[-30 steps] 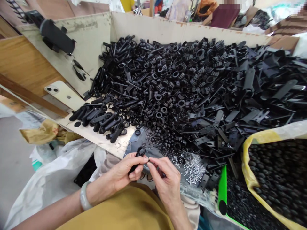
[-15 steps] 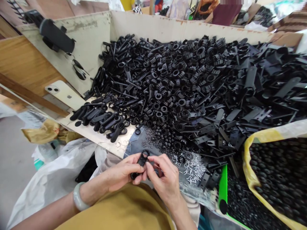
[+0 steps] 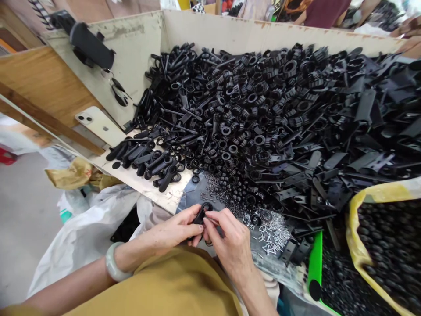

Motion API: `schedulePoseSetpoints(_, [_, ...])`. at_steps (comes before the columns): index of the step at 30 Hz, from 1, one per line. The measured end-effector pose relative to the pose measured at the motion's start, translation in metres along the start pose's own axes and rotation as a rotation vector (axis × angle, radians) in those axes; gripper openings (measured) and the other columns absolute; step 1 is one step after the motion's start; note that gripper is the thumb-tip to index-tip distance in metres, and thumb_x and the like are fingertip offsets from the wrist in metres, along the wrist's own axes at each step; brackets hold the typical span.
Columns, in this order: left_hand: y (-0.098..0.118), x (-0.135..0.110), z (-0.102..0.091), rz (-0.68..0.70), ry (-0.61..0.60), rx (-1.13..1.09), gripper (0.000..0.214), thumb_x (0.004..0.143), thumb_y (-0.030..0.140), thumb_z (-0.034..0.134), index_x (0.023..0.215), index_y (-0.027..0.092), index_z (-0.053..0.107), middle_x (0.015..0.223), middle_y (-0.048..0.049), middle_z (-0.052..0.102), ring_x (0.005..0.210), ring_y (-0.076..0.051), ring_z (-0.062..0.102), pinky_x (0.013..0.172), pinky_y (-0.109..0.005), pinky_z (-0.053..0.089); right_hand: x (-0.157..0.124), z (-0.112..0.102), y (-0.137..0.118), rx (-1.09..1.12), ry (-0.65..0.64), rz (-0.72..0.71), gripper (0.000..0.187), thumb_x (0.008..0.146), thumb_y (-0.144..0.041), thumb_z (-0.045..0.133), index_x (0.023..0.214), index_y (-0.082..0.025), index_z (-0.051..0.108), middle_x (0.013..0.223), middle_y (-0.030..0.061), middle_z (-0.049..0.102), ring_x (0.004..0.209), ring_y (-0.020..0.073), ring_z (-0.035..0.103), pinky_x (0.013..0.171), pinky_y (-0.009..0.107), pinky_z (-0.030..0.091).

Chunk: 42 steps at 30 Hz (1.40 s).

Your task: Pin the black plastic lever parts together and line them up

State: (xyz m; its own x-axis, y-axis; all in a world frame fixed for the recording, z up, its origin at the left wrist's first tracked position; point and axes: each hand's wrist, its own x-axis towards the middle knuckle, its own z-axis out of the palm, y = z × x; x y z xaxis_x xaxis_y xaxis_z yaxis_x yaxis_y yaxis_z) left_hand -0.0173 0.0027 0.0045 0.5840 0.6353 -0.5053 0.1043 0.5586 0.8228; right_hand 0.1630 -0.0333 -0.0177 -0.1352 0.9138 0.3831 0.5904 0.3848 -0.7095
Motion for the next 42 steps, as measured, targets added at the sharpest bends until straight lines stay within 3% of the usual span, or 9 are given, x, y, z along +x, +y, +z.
schedulePoseSetpoints(6, [-0.001, 0.004, -0.005, 0.062, 0.004, 0.178, 0.009, 0.096, 0.03, 0.051, 0.096, 0.021, 0.052, 0.074, 0.0037, 0.056, 0.061, -0.01, 0.048, 0.058, -0.024, 0.038, -0.004, 0.005, -0.007, 0.056, 0.005, 0.065, 0.014, 0.102, -0.013, 0.059, 0.102, -0.02, 0.071, 0.077, -0.0007, 0.062, 0.064, 0.0114, 0.06, 0.06, 0.023, 0.047])
schedulePoseSetpoints(14, [-0.006, 0.007, -0.019, 0.197, 0.078, 0.351, 0.024, 0.104, 0.042, 0.045, 0.092, 0.022, 0.048, 0.075, 0.0036, 0.06, 0.061, -0.01, 0.053, 0.057, -0.023, 0.042, -0.01, 0.01, -0.008, -0.103, -0.016, -0.038, 0.033, 0.104, -0.012, 0.05, 0.13, -0.018, 0.068, 0.086, 0.0032, 0.07, 0.069, 0.0123, 0.069, 0.065, 0.021, 0.052])
schedulePoseSetpoints(20, [-0.014, 0.011, -0.023, 0.166, 0.049, 0.258, 0.026, 0.104, 0.046, 0.044, 0.098, 0.022, 0.05, 0.072, 0.0042, 0.059, 0.053, -0.009, 0.045, 0.049, -0.022, 0.034, -0.008, -0.007, -0.012, 0.058, -0.145, 0.161, 0.038, 0.106, -0.025, 0.049, 0.143, -0.022, 0.056, 0.089, 0.0013, 0.072, 0.066, 0.0126, 0.068, 0.063, 0.02, 0.055])
schedulePoseSetpoints(22, [-0.015, 0.011, -0.023, 0.155, 0.035, 0.242, 0.027, 0.104, 0.047, 0.042, 0.101, 0.021, 0.05, 0.073, 0.0036, 0.06, 0.051, -0.008, 0.042, 0.048, -0.022, 0.032, -0.009, -0.012, -0.012, 0.038, -0.136, 0.175, 0.034, 0.107, -0.024, 0.045, 0.139, -0.023, 0.056, 0.09, 0.0008, 0.071, 0.067, 0.0122, 0.068, 0.064, 0.02, 0.055])
schedulePoseSetpoints(25, [-0.015, 0.011, -0.022, 0.155, 0.036, 0.258, 0.028, 0.105, 0.047, 0.042, 0.102, 0.021, 0.05, 0.074, 0.0028, 0.062, 0.051, -0.008, 0.043, 0.048, -0.022, 0.031, -0.013, -0.011, -0.011, -0.079, -0.111, 0.081, 0.034, 0.108, -0.019, 0.04, 0.131, -0.024, 0.064, 0.094, 0.0033, 0.07, 0.076, 0.0135, 0.07, 0.069, 0.021, 0.055])
schedulePoseSetpoints(30, [-0.011, 0.011, -0.018, 0.139, 0.054, 0.275, 0.028, 0.104, 0.047, 0.044, 0.102, 0.021, 0.05, 0.071, 0.0034, 0.06, 0.053, -0.008, 0.043, 0.048, -0.021, 0.032, -0.015, -0.004, -0.01, -0.227, -0.063, 0.032, 0.038, 0.108, -0.017, 0.041, 0.136, -0.022, 0.066, 0.086, 0.0027, 0.065, 0.068, 0.0119, 0.066, 0.062, 0.019, 0.051])
schedulePoseSetpoints(42, [-0.015, 0.013, -0.018, 0.144, 0.058, 0.268, 0.029, 0.104, 0.049, 0.043, 0.101, 0.021, 0.049, 0.07, 0.0034, 0.059, 0.052, -0.008, 0.042, 0.047, -0.021, 0.031, -0.018, 0.001, -0.011, -0.244, -0.053, 0.024, 0.04, 0.108, -0.017, 0.038, 0.132, -0.021, 0.07, 0.082, 0.0024, 0.064, 0.065, 0.0106, 0.066, 0.064, 0.017, 0.052])
